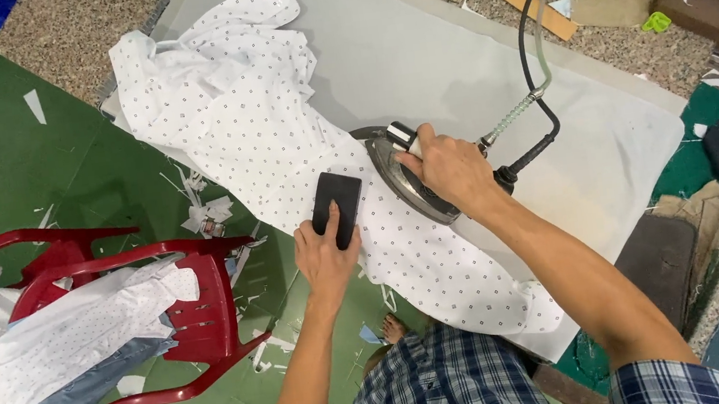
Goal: The person irons a white patterned shirt on a small ironing board using a steam iron and a black pressing block. They repeatedly smooth the fabric with their hands and the block while applying the iron to different sections of the garment.
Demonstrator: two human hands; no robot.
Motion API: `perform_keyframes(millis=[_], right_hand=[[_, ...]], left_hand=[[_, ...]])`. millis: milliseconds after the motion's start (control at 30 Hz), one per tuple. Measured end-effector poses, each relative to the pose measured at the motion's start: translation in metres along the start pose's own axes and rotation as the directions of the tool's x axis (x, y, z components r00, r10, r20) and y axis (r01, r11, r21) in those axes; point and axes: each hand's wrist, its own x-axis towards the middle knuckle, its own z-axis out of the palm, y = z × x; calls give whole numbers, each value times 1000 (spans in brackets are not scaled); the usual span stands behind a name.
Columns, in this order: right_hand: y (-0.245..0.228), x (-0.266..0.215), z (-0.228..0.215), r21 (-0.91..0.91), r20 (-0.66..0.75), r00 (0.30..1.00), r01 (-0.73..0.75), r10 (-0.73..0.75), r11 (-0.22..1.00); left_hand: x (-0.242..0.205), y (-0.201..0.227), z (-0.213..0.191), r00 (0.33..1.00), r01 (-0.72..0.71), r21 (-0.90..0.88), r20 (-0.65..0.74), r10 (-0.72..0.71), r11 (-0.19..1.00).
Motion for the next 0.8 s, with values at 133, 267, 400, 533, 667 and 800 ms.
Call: perform_keyframes(millis=[133,267,400,533,667,800], right_hand=[[11,-3,-2,30,34,999,2,-4,1000],[25,-4,2,43,85,996,0,-4,999],[36,-11,0,72,64,998,26,-31,997],[57,-26,-2,126,89,996,6,-18,992],[89,-63,-22,157,182,980,-109,80,982],[129,-121,-26,198,194,933,-339,302,920]], left_hand=[[-3,-3,6,1000,-10,10,-27,10,1000],[-3,-4,7,999,-23,36,-34,25,999],[-7,-4,7,1000,13,29,22,-14,999],[-5,-8,6,998,6,60,65,-10,998],[5,6,2,982,-94,21,168,89,995],[31,67,11,900,-317,-129,271,341,940]])
